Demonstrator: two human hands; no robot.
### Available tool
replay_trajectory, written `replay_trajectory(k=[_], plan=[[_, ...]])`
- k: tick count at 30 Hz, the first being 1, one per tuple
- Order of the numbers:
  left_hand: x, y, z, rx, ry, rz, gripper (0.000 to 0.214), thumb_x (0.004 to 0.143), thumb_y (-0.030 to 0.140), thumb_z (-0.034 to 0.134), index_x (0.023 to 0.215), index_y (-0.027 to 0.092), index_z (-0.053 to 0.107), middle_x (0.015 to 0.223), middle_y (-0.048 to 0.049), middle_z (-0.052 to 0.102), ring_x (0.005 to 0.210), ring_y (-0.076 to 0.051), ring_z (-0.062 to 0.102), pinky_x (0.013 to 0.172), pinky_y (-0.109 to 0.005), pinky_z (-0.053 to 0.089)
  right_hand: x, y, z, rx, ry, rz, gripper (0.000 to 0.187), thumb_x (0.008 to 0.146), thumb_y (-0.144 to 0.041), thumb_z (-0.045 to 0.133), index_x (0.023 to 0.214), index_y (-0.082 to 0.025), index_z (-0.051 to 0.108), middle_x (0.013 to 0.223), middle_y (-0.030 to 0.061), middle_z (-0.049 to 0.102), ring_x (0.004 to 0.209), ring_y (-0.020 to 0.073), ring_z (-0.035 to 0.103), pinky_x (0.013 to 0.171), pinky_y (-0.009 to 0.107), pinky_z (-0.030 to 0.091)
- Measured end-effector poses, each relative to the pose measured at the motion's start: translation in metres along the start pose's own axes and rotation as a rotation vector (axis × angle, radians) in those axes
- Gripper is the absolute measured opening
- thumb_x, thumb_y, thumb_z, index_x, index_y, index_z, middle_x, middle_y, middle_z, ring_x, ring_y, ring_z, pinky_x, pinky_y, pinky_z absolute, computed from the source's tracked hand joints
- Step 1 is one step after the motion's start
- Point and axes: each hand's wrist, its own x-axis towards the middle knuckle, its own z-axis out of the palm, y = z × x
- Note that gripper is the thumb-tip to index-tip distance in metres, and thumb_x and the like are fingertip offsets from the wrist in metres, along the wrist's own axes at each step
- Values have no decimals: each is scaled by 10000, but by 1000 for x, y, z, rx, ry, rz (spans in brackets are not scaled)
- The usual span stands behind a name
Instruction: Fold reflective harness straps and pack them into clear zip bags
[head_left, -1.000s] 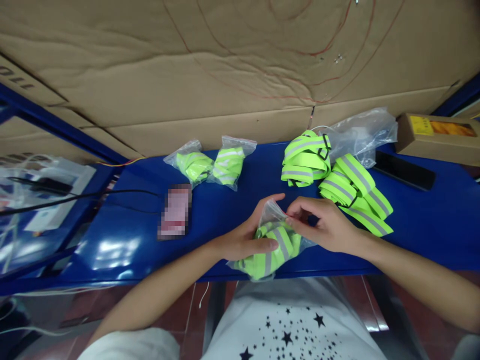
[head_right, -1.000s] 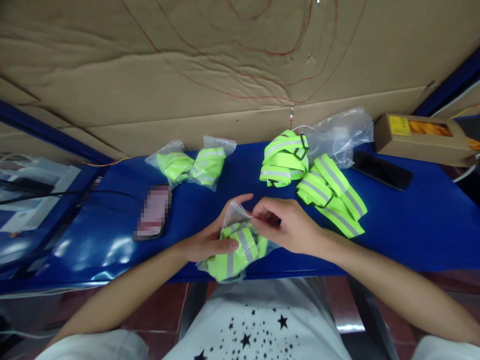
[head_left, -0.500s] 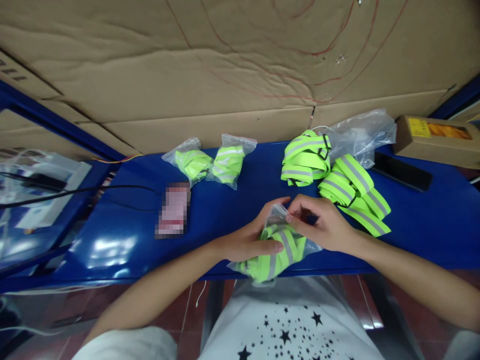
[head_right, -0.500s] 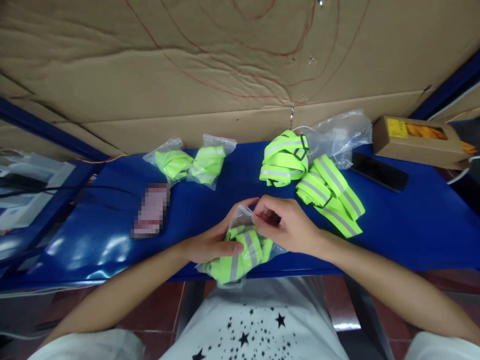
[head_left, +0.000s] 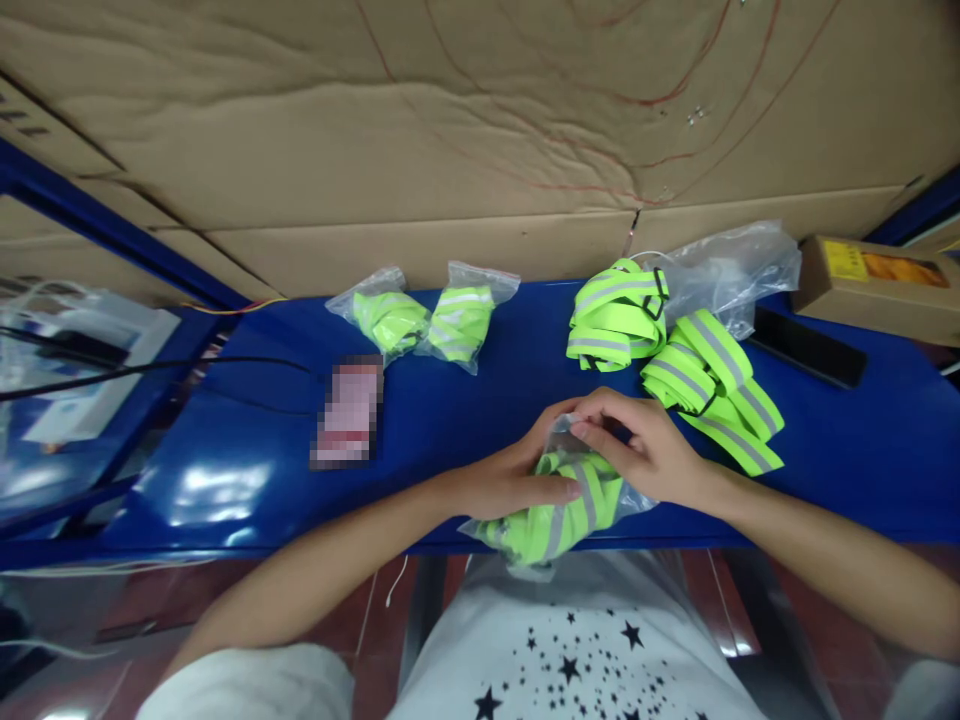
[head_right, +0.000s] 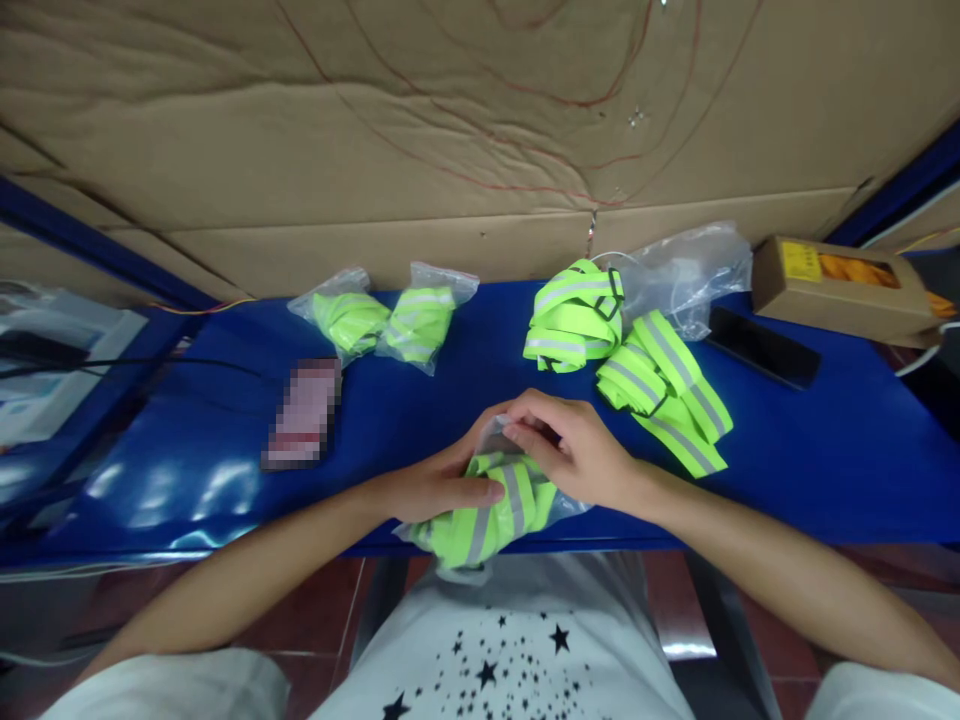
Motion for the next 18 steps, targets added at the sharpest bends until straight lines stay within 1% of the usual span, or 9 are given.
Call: replay_trajectory(k=[3, 5, 7, 9, 12, 15, 16, 18], plan=[[0, -3, -1, -15, 4, 13, 838, 942, 470, 676, 1612, 239, 228, 1662, -147, 293, 1566, -378, 247, 1280, -540, 251, 1, 3, 1, -8, 2, 29, 97, 1030, -281, 584, 982, -199, 605, 706, -47, 563, 567, 74, 493, 505, 189, 391], [1, -4, -1, -32, 4, 14, 817, 938, 475, 679, 1605, 260, 259, 1645, -126, 333, 1561, -371, 267, 1284, -537, 255, 1, 4, 2, -13, 18, 41, 102, 1027, -296, 591, 991, -200, 593, 673, -62, 534, 555, 75, 498, 520, 191, 409], [2, -5, -1, -32, 10, 14, 796, 936, 473, 679, 1595, 268, 283, 1625, -117, 365, 1555, -365, 288, 1285, -536, 261, 2, 3, 4, -13, 44, 40, 115, 1013, -314, 618, 1022, -201, 595, 687, -59, 555, 573, 80, 530, 540, 194, 435], [3, -6, -1, -4, 10, 18, 794, 930, 462, 685, 1590, 268, 289, 1626, -120, 357, 1559, -363, 278, 1291, -546, 246, 2, 2, 5, -19, 76, 39, 121, 1004, -318, 634, 1027, -203, 608, 692, -56, 571, 580, 82, 543, 552, 195, 447], [5, -4, 0, 30, 2, 16, 805, 922, 429, 692, 1590, 266, 273, 1643, -129, 331, 1566, -366, 265, 1291, -566, 237, 2, 1, 6, -41, 117, 48, 114, 1017, -303, 610, 971, -201, 630, 657, -55, 547, 551, 80, 504, 510, 193, 404], [5, -1, 1, 24, 9, 7, 815, 919, 398, 695, 1594, 262, 259, 1641, -133, 343, 1563, -364, 286, 1280, -562, 268, 1, 1, 5, -41, 105, 68, 135, 1023, -305, 591, 964, -198, 647, 644, -49, 534, 532, 84, 467, 453, 201, 336], [6, -1, 1, 22, 11, 6, 816, 918, 390, 697, 1593, 258, 260, 1642, -134, 344, 1562, -362, 289, 1277, -558, 277, 2, 2, 5, -26, 100, 81, 142, 1023, -315, 591, 969, -197, 650, 655, -43, 548, 540, 86, 476, 455, 203, 337], [6, -1, 1, 13, 22, 8, 797, 920, 387, 695, 1586, 248, 281, 1644, -136, 347, 1562, -358, 292, 1273, -552, 284, 3, 3, 5, 9, 100, 111, 165, 1023, -341, 597, 968, -195, 650, 676, -34, 576, 571, 94, 514, 490, 206, 376]])
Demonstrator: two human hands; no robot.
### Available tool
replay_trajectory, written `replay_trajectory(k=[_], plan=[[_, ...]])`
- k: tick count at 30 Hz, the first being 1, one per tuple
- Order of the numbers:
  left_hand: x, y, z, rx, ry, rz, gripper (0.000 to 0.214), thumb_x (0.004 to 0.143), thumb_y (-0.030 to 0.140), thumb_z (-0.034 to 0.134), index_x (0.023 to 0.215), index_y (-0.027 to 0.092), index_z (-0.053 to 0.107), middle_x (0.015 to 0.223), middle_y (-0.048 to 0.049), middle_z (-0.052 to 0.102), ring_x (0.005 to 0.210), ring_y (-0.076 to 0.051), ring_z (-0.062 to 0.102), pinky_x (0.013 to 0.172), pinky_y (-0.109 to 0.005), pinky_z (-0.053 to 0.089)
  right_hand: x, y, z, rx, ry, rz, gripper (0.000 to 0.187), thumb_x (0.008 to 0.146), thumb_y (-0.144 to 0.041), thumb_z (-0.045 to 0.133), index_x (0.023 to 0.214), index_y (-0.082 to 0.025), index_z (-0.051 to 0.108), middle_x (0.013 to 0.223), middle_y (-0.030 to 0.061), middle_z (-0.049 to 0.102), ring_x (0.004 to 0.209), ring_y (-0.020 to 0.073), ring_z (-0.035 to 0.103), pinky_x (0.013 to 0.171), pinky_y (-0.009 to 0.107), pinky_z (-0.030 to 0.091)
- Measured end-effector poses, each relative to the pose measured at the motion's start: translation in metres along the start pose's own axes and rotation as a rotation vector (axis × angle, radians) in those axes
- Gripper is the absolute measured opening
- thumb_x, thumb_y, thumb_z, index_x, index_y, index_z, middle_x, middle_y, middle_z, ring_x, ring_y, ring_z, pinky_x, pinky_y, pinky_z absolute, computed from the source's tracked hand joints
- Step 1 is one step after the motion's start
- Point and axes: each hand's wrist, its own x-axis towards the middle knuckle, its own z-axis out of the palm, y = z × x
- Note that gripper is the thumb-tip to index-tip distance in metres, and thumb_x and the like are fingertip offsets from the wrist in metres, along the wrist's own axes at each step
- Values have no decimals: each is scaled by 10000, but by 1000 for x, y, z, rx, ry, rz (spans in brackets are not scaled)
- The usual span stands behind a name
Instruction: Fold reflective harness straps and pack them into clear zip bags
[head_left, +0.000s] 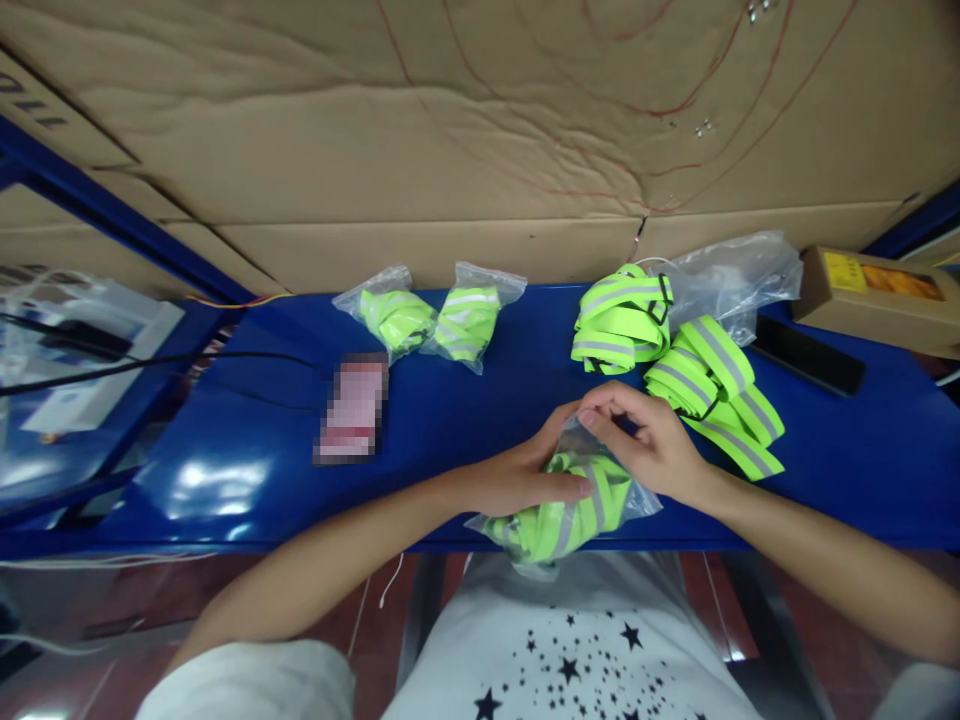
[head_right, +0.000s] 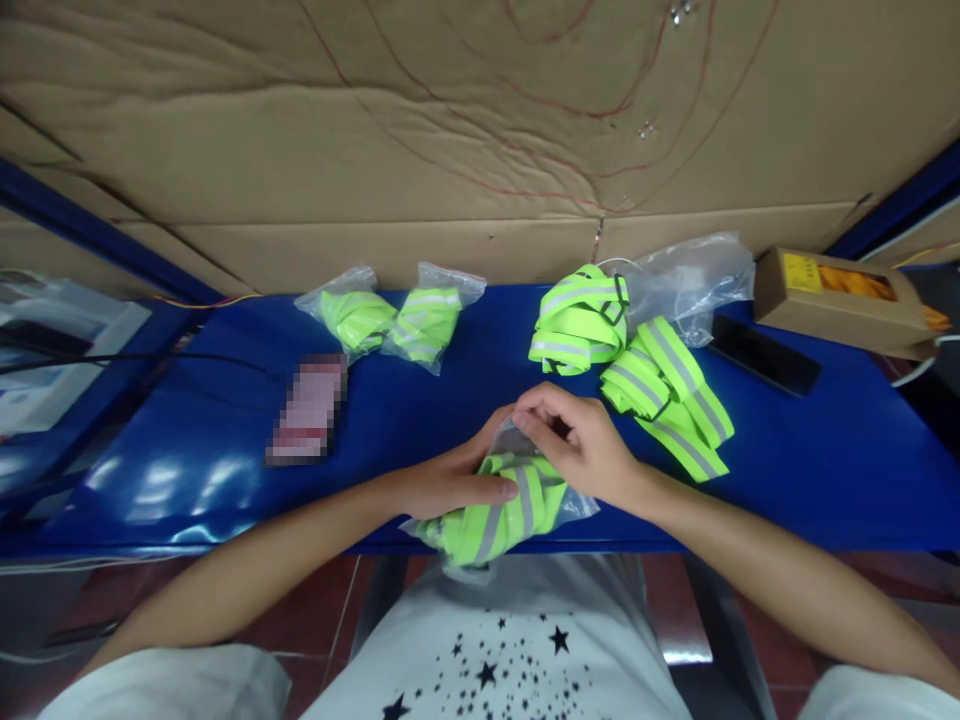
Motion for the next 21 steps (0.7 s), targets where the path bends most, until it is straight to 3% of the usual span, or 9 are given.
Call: replay_trajectory(k=[6, 9, 13, 21], plan=[[-3, -5, 2, -105, 106, 15, 673, 927, 545, 683, 1493, 260, 455, 1527, -110, 527, 1456, -331, 460, 1206, -493, 386, 3, 5, -2, -2, -54, 21, 149, 1028, -340, 581, 1045, -199, 626, 699, -46, 569, 594, 99, 538, 564, 224, 437], [-6, -4, 4, -154, 255, 4, 555, 945, 604, 630, 1358, 236, 581, 1281, -88, 670, 1209, -263, 630, 1013, -377, 511, 1, 3, -6, 4, -84, -7, 129, 1008, -309, 609, 1086, -206, 603, 735, -46, 589, 612, 102, 555, 579, 229, 463], [-6, -1, 2, -80, 379, 18, 423, 937, 547, 673, 1176, 199, 671, 971, -35, 689, 848, -159, 637, 741, -257, 504, -1, -3, -7, -29, -116, -70, 155, 987, -265, 638, 1123, -210, 588, 848, -17, 655, 710, 111, 615, 641, 230, 504], [-9, 4, 0, 98, 546, 148, 239, 976, 399, 664, 1048, 171, 680, 970, -55, 738, 819, -144, 663, 731, -237, 508, -3, -5, -6, -79, -81, -130, 151, 986, -213, 628, 1136, -208, 617, 885, -6, 666, 742, 106, 621, 675, 227, 514]])
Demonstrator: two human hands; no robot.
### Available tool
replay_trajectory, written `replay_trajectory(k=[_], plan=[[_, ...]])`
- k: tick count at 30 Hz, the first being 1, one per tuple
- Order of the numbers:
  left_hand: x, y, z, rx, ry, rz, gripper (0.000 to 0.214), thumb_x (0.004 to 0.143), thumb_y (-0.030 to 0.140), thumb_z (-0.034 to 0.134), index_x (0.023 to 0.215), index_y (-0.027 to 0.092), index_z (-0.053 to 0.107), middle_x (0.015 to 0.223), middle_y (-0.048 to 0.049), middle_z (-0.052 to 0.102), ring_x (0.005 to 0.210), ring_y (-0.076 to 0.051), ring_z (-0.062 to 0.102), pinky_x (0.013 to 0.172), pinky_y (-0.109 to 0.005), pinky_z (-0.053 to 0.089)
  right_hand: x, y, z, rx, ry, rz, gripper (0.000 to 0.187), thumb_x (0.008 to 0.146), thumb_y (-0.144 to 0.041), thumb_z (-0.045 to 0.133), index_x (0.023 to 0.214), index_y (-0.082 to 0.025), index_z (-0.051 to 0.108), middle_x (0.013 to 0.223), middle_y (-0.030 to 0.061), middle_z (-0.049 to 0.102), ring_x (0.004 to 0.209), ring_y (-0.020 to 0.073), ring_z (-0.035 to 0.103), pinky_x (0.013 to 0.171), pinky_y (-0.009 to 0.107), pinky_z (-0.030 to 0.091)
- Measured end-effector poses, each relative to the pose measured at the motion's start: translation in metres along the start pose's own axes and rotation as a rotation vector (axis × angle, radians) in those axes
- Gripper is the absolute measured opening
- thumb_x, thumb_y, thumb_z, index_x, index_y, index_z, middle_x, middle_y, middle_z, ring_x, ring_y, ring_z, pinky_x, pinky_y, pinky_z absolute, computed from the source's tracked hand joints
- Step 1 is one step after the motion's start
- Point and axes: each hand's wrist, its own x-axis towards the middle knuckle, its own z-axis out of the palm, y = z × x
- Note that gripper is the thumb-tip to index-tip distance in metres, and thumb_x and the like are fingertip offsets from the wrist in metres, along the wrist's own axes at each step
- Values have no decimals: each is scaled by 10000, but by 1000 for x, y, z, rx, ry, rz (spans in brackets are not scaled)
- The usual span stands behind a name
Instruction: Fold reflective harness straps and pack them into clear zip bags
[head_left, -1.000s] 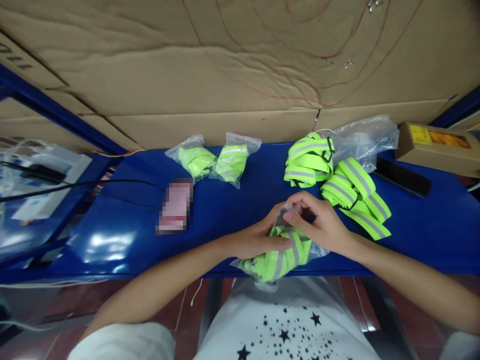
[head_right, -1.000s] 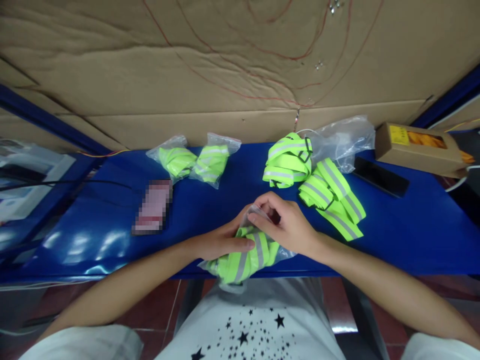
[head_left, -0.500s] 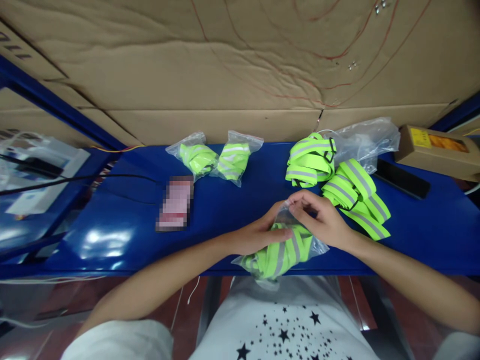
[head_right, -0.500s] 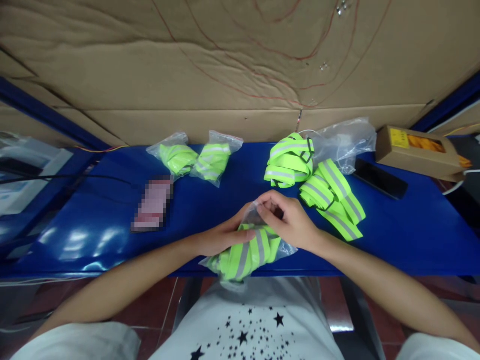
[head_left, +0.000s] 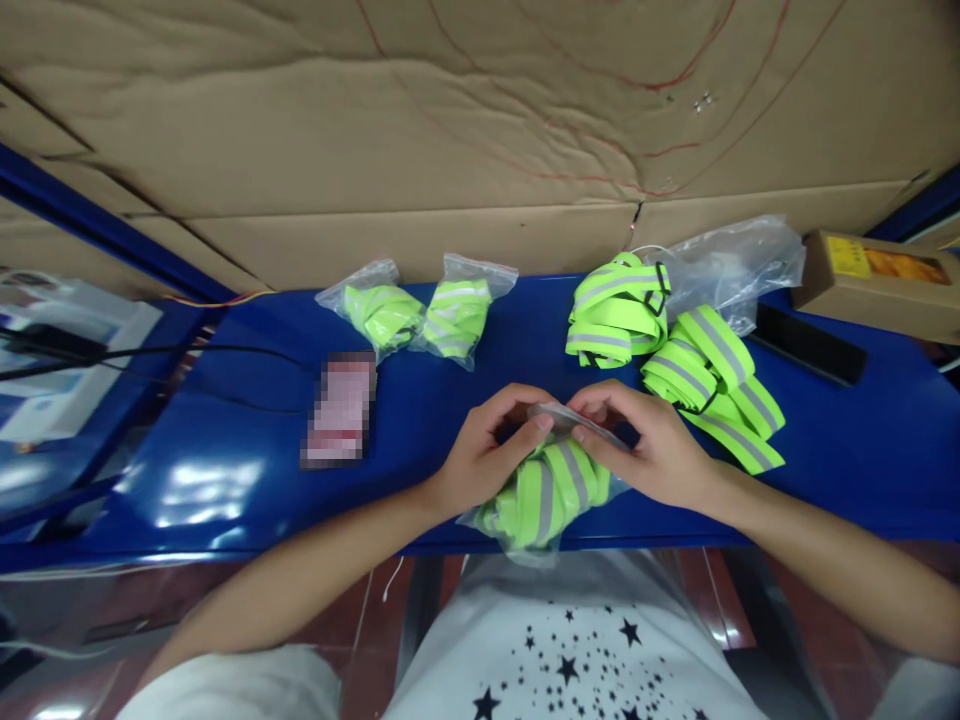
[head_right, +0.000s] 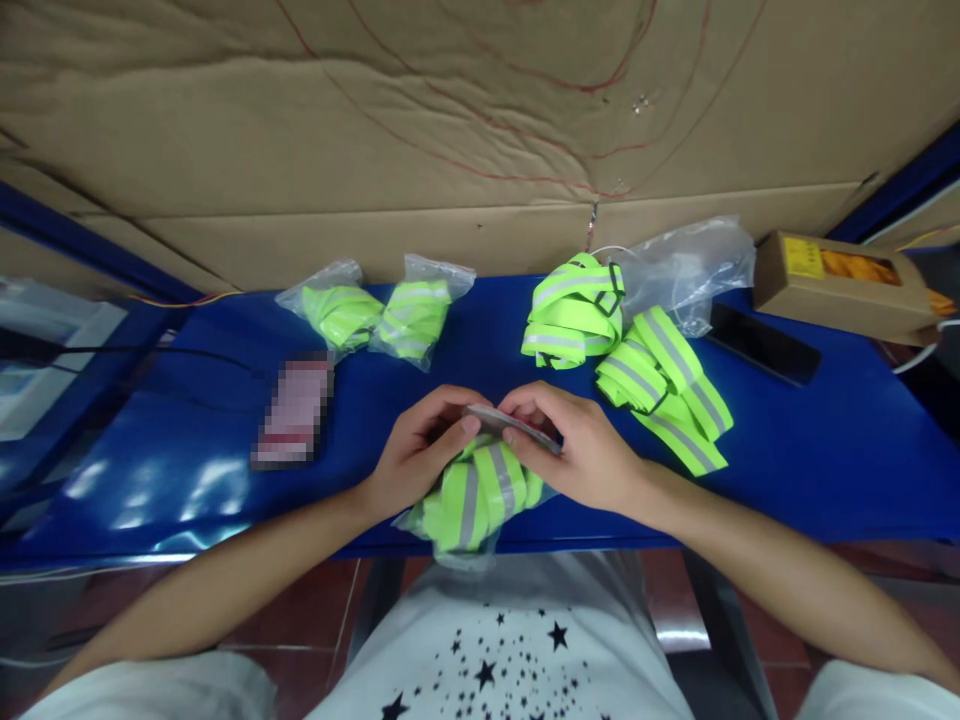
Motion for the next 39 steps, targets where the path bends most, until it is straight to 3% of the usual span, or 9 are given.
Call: replay_trajectory(k=[4, 11, 16, 21, 27, 34, 39], plan=[[-3, -2, -3, 6, 32, 10, 205, 997, 382, 637, 1051, 185, 657, 781, 1, 677, 638, -99, 560, 581, -213, 416, 1, -2, -3, -47, 22, 4, 109, 983, -224, 626, 1090, -204, 631, 786, -21, 601, 665, 105, 574, 613, 232, 483], [-6, -3, -9, 47, -1, 31, 172, 1010, 368, 614, 1090, 216, 609, 729, 23, 644, 577, -94, 497, 540, -233, 365, -1, -4, -6, -82, 4, 2, 75, 992, -250, 614, 1039, -200, 645, 751, -17, 573, 617, 103, 531, 568, 234, 447], [-6, -2, -8, 124, -1, 92, 128, 1026, 327, 584, 1070, 206, 587, 749, 20, 624, 626, -98, 548, 598, -226, 434, -2, -3, -5, -82, -20, -37, 79, 1001, -247, 616, 1057, -200, 646, 785, -13, 583, 633, 96, 528, 588, 231, 446], [-5, -3, -4, 28, -56, 164, 97, 1042, 283, 542, 1091, 199, 538, 1050, -69, 717, 922, -151, 702, 814, -262, 548, -3, -2, -2, -94, -39, -72, 69, 1007, -232, 599, 1054, -196, 634, 796, -13, 586, 653, 95, 537, 611, 226, 448], [-3, 0, -4, 111, -59, 86, 130, 1029, 307, 574, 1069, 184, 591, 1019, -53, 722, 868, -127, 686, 785, -228, 535, -2, 1, -1, -100, -55, -12, 89, 1007, -280, 610, 1012, -195, 634, 740, -25, 557, 614, 96, 507, 587, 228, 432], [1, 3, -5, 270, -112, 103, 143, 1021, 302, 574, 1032, 180, 649, 966, -33, 717, 867, -136, 682, 795, -236, 524, -1, 2, 4, -96, -78, -36, 127, 1026, -301, 599, 956, -195, 606, 773, -13, 592, 650, 101, 549, 601, 228, 435], [3, 3, -4, 270, -120, 27, 209, 1010, 372, 586, 1016, 181, 670, 915, -21, 713, 783, -135, 657, 719, -236, 504, -1, 5, 8, -153, -72, -53, 112, 1043, -256, 541, 958, -196, 579, 803, -3, 625, 614, 93, 524, 573, 224, 410]])
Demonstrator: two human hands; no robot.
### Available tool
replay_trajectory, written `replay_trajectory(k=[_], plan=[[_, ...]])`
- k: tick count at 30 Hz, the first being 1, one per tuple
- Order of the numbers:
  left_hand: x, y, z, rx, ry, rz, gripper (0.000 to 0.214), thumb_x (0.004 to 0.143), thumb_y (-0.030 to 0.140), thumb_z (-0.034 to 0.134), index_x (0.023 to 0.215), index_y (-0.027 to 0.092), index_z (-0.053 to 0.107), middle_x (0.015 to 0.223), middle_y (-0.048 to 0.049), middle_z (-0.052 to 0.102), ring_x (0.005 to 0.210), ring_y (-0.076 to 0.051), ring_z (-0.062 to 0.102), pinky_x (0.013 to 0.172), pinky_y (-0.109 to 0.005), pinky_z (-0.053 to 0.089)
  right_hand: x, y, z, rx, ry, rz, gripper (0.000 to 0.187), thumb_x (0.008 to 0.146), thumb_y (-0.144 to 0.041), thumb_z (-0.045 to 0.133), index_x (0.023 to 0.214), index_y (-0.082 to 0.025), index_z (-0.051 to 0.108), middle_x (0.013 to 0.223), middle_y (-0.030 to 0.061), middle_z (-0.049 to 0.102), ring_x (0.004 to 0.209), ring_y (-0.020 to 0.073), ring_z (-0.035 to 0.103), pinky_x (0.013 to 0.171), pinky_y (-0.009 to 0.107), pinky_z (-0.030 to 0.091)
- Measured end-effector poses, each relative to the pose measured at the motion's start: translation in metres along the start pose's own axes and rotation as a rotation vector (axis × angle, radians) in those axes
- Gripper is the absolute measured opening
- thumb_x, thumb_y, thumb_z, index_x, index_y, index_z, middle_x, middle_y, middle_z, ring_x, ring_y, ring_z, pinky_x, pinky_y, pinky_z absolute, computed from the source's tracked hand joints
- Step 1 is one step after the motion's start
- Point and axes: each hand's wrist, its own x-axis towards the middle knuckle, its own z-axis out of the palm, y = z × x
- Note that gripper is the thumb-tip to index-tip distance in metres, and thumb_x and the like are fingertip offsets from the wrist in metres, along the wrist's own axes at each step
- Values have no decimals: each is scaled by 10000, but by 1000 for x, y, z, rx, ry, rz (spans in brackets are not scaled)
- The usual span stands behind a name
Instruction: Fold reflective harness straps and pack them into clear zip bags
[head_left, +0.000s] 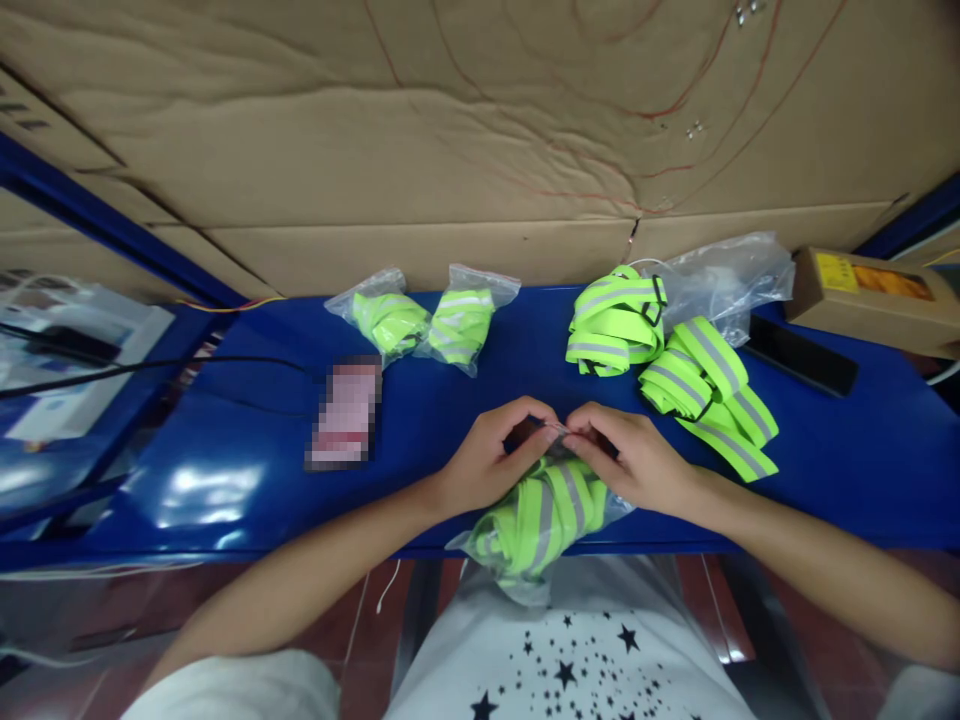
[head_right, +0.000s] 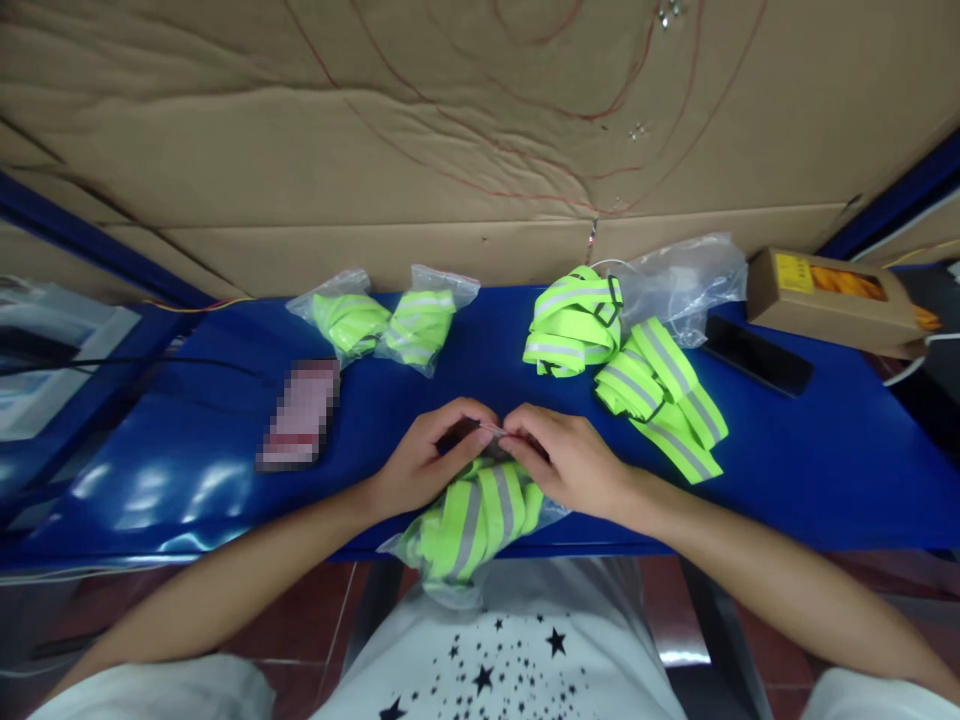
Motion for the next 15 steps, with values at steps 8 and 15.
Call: replay_trajectory(k=[8, 15], plan=[[1, -2, -3, -78, 56, 27, 212, 984, 357, 638, 935, 163, 708, 906, -41, 724, 805, -142, 655, 729, -246, 486, -2, 4, -1, -43, -12, 43, 153, 1043, -343, 567, 1014, -198, 602, 624, -72, 503, 505, 78, 472, 503, 205, 352], [18, -14, -24, -194, 373, -47, 302, 922, 466, 712, 892, 167, 678, 801, -11, 691, 733, -144, 631, 731, -266, 504, 6, 15, -22, -68, 29, 78, 234, 1064, -337, 511, 1139, -198, 683, 696, -6, 681, 560, 125, 628, 556, 229, 453]])
